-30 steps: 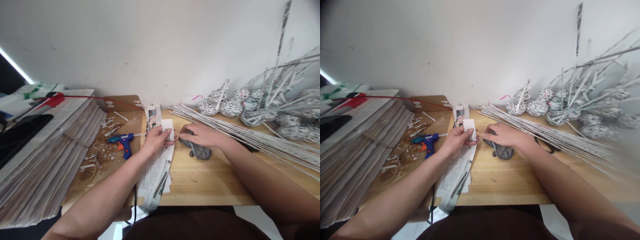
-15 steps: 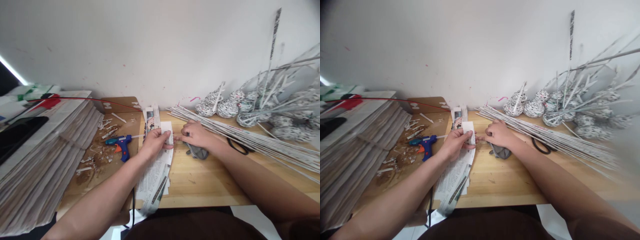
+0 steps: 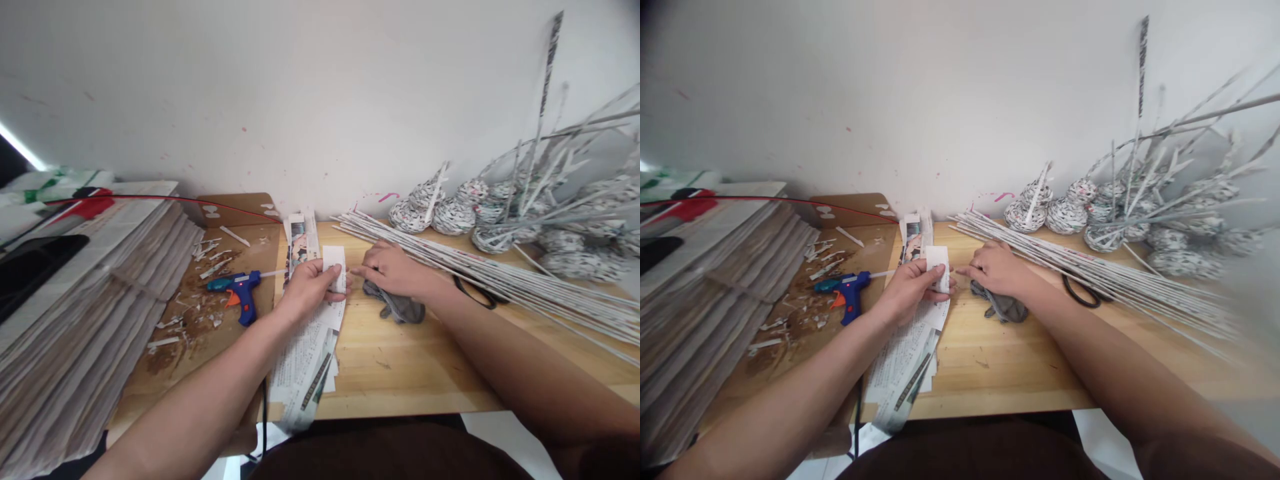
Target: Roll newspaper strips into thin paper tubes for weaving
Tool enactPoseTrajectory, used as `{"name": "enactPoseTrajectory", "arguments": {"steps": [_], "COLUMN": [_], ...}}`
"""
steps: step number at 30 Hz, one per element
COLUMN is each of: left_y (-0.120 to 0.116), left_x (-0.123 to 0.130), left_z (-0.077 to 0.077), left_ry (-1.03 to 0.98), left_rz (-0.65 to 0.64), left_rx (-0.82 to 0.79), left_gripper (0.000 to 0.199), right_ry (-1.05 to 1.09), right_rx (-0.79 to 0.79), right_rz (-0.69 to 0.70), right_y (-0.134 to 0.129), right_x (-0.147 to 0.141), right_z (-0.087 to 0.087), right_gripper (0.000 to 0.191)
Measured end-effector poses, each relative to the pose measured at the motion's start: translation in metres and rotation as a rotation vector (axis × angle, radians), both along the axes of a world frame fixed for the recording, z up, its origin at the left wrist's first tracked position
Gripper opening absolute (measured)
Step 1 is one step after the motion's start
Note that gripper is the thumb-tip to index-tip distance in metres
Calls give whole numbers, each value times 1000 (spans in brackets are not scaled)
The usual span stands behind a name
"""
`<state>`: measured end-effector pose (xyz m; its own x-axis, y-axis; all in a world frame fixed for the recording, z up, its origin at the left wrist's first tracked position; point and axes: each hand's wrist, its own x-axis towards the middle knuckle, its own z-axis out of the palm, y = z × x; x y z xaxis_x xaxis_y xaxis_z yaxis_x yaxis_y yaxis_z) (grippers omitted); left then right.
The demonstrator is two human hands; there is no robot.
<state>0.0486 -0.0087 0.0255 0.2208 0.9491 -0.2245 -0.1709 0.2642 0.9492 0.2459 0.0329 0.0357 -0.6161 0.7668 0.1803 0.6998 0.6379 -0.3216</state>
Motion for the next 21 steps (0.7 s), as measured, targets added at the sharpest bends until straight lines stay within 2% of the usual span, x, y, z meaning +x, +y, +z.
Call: {"name": "enactPoseTrajectory", "arguments": {"steps": [3, 6, 8, 11, 16, 21], "left_y": [0, -1, -2, -3, -3, -4], "left_x": [-1, -1, 0, 1, 1, 0], "left_z": [-2, -3, -2, 0, 0, -1], "left_ry": [17, 41, 58, 66, 53, 58], "left_rz": [-19, -43, -71, -97, -99, -112], "left_rx": [16, 49, 70, 90, 99, 106], "left_gripper": [29, 34, 36, 37, 34, 32], "right_ry": [382, 676, 736, 758, 815, 865], "right_rx": [-119, -406, -544, -617, -705, -772], "right_rz": [-104, -155, -127, -112, -145, -184], "right_y": [-4, -10, -13, -18, -22, -22], "right_x": [-3, -8, -12, -17, -23, -24], "right_z": [2, 8, 12, 12, 10, 10], "right_gripper": [26, 41, 38, 25, 33, 31]}}
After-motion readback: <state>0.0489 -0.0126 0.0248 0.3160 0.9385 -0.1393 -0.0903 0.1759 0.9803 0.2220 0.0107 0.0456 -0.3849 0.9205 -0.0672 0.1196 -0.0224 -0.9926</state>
